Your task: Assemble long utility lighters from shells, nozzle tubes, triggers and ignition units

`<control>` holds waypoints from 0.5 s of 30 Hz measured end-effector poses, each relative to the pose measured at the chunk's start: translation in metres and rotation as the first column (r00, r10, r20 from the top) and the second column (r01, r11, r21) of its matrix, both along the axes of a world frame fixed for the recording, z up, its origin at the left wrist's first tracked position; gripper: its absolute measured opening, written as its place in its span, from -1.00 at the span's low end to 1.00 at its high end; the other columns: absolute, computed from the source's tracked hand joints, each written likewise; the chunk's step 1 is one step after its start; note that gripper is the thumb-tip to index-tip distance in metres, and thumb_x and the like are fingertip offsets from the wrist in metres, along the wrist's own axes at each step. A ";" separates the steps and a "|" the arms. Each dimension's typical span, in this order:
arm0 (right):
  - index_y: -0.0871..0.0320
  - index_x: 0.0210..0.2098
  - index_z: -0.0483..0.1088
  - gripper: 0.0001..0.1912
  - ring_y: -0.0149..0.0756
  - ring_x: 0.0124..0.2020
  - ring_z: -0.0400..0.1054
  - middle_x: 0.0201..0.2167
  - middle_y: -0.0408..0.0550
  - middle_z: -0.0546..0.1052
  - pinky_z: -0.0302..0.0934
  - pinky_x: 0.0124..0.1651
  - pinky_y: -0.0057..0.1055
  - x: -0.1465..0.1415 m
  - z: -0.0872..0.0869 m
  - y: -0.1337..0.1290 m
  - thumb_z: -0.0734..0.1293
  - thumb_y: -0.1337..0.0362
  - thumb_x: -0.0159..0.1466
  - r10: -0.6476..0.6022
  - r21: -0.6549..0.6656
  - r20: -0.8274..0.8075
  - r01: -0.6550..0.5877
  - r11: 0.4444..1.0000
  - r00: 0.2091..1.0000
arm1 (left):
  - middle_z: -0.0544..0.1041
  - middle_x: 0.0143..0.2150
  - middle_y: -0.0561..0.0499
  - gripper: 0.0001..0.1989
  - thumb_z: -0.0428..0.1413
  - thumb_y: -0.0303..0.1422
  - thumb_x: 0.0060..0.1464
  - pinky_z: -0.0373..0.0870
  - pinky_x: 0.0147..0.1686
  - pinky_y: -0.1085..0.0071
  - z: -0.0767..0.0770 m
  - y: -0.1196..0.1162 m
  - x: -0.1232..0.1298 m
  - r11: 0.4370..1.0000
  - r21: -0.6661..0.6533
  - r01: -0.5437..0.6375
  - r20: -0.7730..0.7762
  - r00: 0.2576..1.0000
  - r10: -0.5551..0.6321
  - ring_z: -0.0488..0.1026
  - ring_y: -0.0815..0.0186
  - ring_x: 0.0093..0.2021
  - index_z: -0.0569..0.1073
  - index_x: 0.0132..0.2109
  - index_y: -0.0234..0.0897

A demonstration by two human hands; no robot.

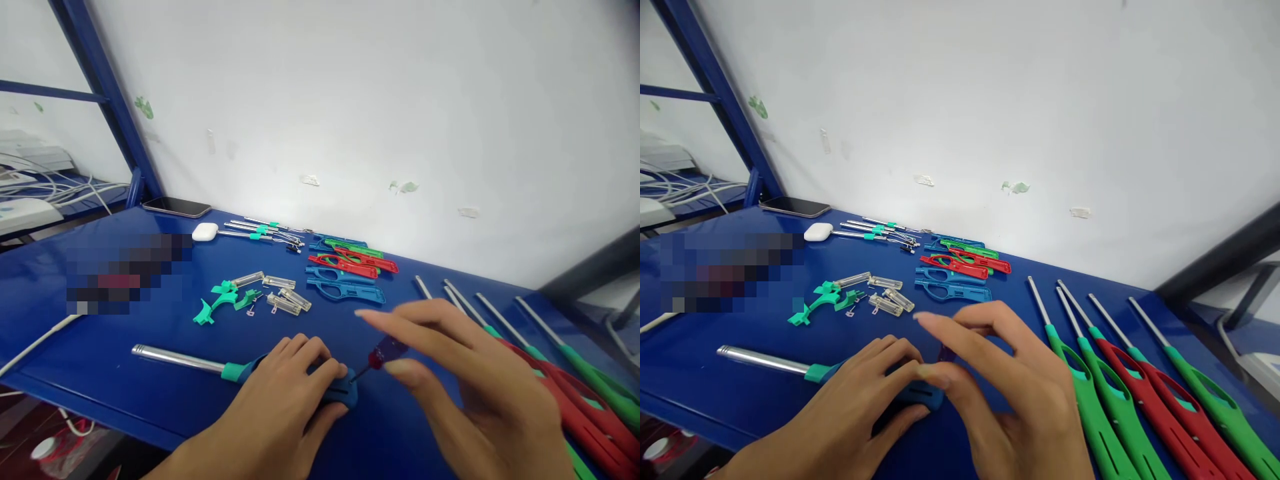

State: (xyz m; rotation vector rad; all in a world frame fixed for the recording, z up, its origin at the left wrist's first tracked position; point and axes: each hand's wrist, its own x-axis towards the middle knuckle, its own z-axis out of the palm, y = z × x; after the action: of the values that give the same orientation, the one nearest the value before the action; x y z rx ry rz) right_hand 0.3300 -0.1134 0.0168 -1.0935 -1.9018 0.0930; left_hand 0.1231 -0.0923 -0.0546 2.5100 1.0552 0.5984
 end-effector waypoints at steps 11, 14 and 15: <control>-0.06 0.00 0.59 -0.79 -0.54 -0.25 0.55 -0.21 -0.24 0.60 0.43 -0.12 -0.69 0.000 -0.003 0.002 0.43 0.34 0.43 -0.040 0.005 0.049 0.040 0.999 0.998 | 0.52 0.03 -0.09 -0.72 0.13 -0.45 0.36 0.51 0.02 -0.18 -0.006 -0.001 -0.001 0.996 0.086 0.006 -0.027 1.000 -0.004 0.49 -0.04 -0.02 0.43 0.16 -0.14; -0.01 0.08 0.57 -0.72 -0.53 -0.05 0.57 -0.03 -0.23 0.65 0.39 0.06 -0.70 -0.001 -0.003 0.002 0.32 0.39 0.48 -0.059 0.029 0.023 0.058 0.998 0.998 | 0.50 0.02 -0.07 -0.74 0.09 -0.43 0.40 0.51 -0.01 -0.13 -0.004 0.000 0.000 0.996 0.090 0.020 -0.021 1.000 -0.018 0.46 0.00 -0.04 0.41 0.18 -0.13; -0.01 0.11 0.56 -0.67 -0.53 0.00 0.56 0.01 -0.24 0.65 0.38 0.09 -0.69 -0.002 -0.003 0.002 0.28 0.43 0.48 -0.056 0.021 0.028 0.056 0.998 0.998 | 0.50 0.02 -0.06 -0.76 0.08 -0.42 0.42 0.51 -0.01 -0.12 -0.004 0.000 0.001 0.996 0.083 0.028 -0.019 0.999 -0.026 0.46 0.01 -0.04 0.41 0.17 -0.13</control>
State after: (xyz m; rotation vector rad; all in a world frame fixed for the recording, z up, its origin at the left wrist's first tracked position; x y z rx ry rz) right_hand 0.3279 -0.1119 0.0142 -1.1390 -1.8918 0.0268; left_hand 0.1238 -0.0924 -0.0583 2.6013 1.0208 0.6258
